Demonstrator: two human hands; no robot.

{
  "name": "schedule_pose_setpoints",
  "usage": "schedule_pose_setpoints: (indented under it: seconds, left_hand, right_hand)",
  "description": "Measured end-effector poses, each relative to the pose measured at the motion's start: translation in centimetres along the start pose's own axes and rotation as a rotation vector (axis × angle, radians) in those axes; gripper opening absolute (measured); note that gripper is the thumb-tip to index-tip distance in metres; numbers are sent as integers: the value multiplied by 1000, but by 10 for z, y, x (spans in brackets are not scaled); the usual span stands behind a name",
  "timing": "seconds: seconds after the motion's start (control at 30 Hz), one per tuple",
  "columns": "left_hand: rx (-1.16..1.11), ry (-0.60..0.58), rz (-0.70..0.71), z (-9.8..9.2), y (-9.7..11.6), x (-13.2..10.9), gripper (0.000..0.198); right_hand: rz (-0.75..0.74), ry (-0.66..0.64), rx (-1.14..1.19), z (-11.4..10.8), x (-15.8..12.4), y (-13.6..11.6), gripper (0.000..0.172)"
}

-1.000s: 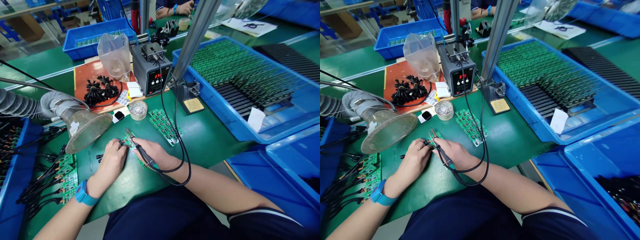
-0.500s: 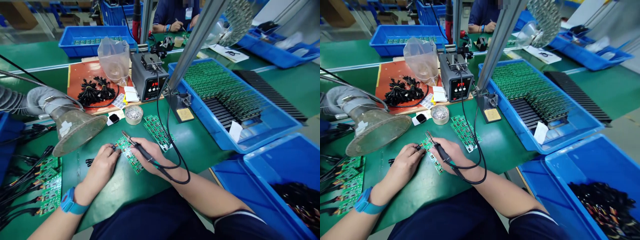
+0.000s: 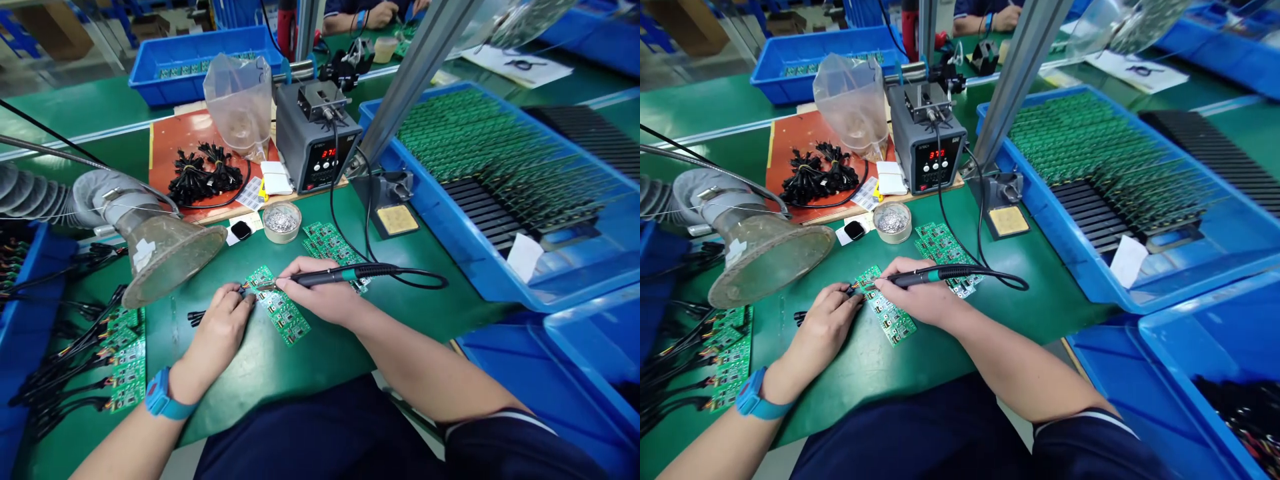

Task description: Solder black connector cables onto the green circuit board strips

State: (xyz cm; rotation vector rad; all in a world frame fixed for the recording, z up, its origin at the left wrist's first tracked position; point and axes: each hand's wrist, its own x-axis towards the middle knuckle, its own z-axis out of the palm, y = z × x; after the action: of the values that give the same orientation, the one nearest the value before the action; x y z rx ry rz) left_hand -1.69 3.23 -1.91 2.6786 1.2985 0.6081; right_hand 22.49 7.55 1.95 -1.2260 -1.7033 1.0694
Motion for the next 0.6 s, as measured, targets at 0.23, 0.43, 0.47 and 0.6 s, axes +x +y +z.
schedule_pose_setpoints:
  seconds: [0.23,0.43,0.47,0.6]
  left_hand:
    - [2,-6,7,-2,2,3,26]
    - [9,-8,10,-3,3,3,26]
    - [14,-11,11,-3,3,3,25]
    - [21,-7,4,-2,3,2,24]
  right_hand:
    - [1,-55,-13,1,0,2,10]
    - [-3,-77,-12,2,0,3,10]
    - [-4,-77,-11,2,0,3,10]
    - [0,-80,-9,2,0,3,9]
